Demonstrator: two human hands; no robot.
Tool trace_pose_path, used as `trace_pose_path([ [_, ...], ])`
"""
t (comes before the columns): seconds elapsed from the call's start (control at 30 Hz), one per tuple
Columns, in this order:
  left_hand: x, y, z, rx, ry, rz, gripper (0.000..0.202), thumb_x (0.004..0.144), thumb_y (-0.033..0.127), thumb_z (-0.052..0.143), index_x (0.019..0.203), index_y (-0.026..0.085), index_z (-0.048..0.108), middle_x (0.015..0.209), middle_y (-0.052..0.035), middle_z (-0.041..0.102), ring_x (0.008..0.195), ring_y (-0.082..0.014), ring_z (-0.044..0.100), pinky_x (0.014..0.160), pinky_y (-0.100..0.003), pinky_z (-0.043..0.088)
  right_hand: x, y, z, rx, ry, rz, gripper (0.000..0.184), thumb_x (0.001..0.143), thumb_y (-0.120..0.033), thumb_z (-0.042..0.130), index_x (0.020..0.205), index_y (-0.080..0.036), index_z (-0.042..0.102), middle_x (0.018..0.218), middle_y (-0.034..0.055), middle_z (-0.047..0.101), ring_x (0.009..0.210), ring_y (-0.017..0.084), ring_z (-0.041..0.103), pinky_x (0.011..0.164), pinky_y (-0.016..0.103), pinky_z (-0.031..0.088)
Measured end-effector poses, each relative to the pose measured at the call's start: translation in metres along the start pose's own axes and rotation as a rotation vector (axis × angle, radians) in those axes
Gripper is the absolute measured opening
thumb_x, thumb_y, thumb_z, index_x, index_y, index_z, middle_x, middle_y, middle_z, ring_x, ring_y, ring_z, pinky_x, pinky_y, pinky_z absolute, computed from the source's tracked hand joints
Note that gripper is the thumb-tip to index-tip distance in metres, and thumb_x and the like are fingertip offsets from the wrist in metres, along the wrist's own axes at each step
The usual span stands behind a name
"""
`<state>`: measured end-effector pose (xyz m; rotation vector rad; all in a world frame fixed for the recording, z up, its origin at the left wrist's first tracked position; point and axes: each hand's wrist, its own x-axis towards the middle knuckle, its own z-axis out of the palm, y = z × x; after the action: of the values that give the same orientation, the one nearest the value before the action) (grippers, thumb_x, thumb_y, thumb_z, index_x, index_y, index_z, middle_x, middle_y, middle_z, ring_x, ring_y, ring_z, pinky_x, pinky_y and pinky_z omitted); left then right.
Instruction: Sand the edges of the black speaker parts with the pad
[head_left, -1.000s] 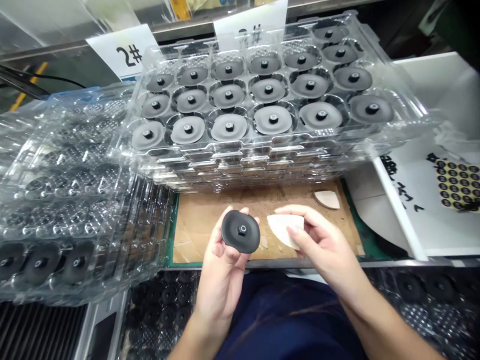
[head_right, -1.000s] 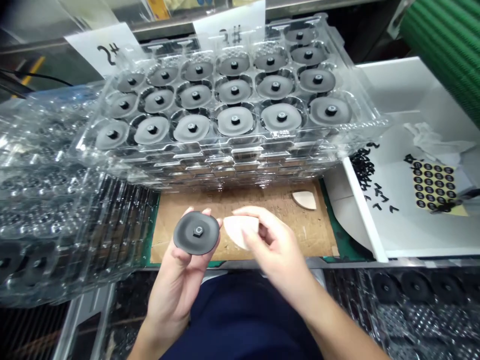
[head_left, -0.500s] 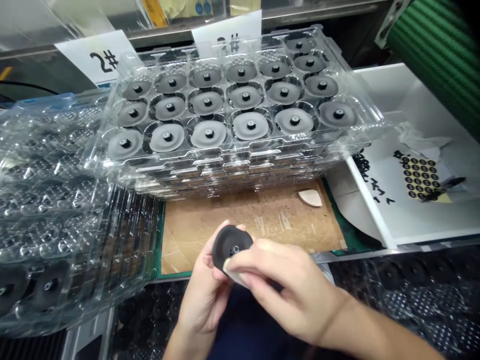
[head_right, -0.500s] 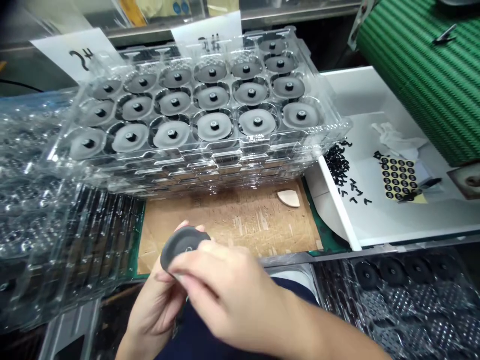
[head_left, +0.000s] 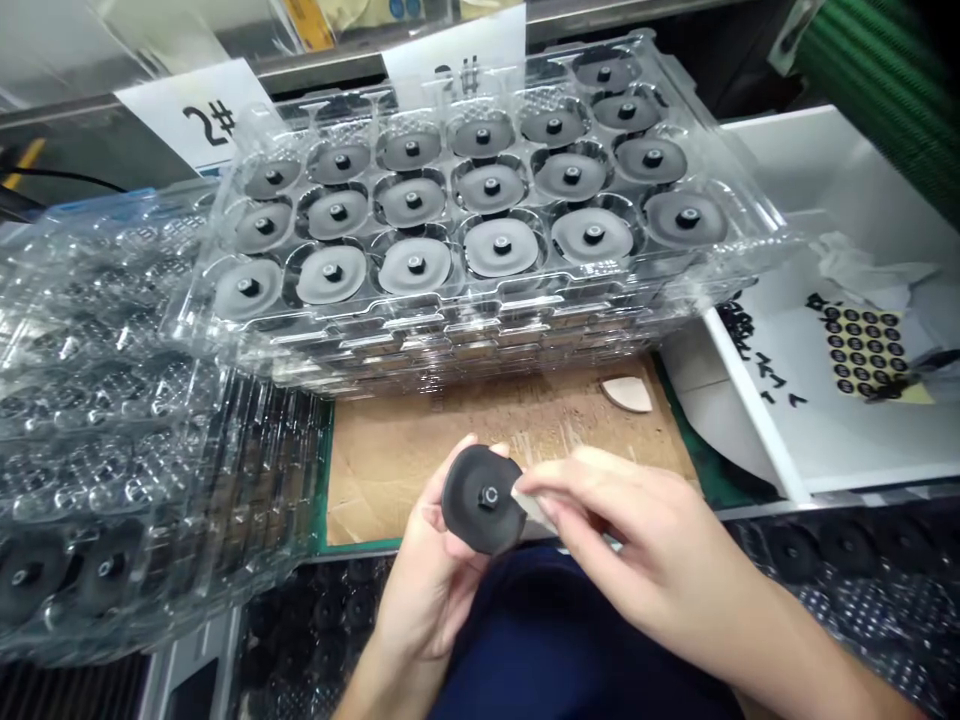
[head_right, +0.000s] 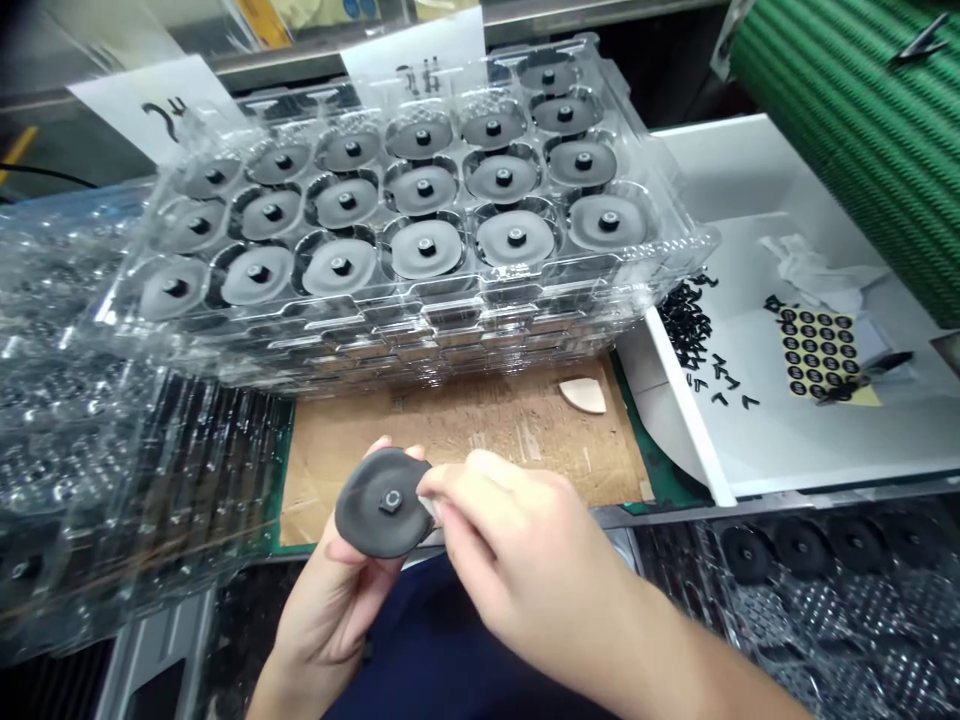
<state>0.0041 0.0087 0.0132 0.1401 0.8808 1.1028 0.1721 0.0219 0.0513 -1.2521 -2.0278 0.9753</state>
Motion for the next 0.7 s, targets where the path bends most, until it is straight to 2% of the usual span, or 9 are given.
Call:
trace_pose_path([
  [0.07,0.000,-0.002,0.003,-0.004,0.005,0.018,0.051,0.059,0.012,0.082,0.104,0.032,0.070,0.106,0.0000,0.073,0.088,-0.0124,0.068,0.077,-0.016,0.052,0.000,-0.005,0.002,-0.049,0.051,-0.043,0.021,0.089,-0.010,0.045,0.100,-0.015,0.062,0.079,0.0038,0.064,0.067,0.015,0.061,0.062,0.025,0.046],
  [0.17,-0.003,-0.003,0.007,0.011,0.035,0.029,0.052,0.062,0.010,0.079,0.106,0.034,0.068,0.111,0.0006,0.072,0.091,-0.0148,0.068,0.080,-0.020,0.053,0.004,-0.013,0.006,0.039,0.038,-0.125,0.020,0.088,-0.010,0.045,0.098,-0.013,0.063,0.078,0.0044,0.064,0.066,0.014,0.060,0.061,0.023,0.046],
  [0.27,-0.005,-0.002,0.006,0.021,0.050,0.081,0.054,0.061,0.009,0.079,0.109,0.032,0.067,0.113,-0.0001,0.071,0.095,-0.0152,0.067,0.078,-0.017,0.053,0.007,-0.013,0.006,0.132,-0.002,-0.081,0.019,0.088,-0.010,0.047,0.096,-0.015,0.063,0.081,0.0031,0.065,0.071,0.012,0.061,0.065,0.021,0.046],
  [0.37,-0.005,-0.002,0.004,0.029,0.062,0.090,0.058,0.058,0.006,0.079,0.109,0.030,0.066,0.111,-0.0001,0.072,0.095,-0.0161,0.067,0.076,-0.016,0.053,0.009,-0.011,0.005,0.106,-0.005,-0.042,0.018,0.088,-0.009,0.048,0.097,-0.015,0.063,0.082,0.0029,0.065,0.069,0.011,0.060,0.063,0.020,0.045],
  [0.47,-0.003,-0.004,0.003,0.019,0.066,0.076,0.053,0.065,0.010,0.076,0.112,0.033,0.064,0.113,0.0000,0.070,0.098,-0.0191,0.067,0.080,-0.022,0.054,0.011,-0.014,0.006,0.090,0.045,-0.129,0.019,0.088,-0.009,0.046,0.095,-0.011,0.063,0.078,0.0047,0.063,0.066,0.012,0.058,0.060,0.022,0.044],
  [0.53,-0.002,-0.003,0.002,0.034,0.066,0.114,0.054,0.066,0.011,0.076,0.113,0.033,0.063,0.114,-0.0002,0.070,0.099,-0.0202,0.067,0.082,-0.025,0.054,0.014,-0.016,0.007,0.119,0.067,-0.161,0.019,0.087,-0.007,0.046,0.093,-0.010,0.064,0.076,0.0044,0.062,0.064,0.012,0.056,0.061,0.021,0.044],
  [0.7,-0.005,0.000,0.005,0.062,0.044,0.151,0.051,0.062,0.009,0.079,0.106,0.033,0.068,0.108,0.0028,0.073,0.093,-0.0151,0.068,0.081,-0.019,0.054,0.016,-0.013,0.008,0.296,-0.030,-0.068,0.018,0.086,-0.008,0.052,0.095,-0.014,0.065,0.077,0.0007,0.062,0.067,0.009,0.056,0.063,0.018,0.043],
])
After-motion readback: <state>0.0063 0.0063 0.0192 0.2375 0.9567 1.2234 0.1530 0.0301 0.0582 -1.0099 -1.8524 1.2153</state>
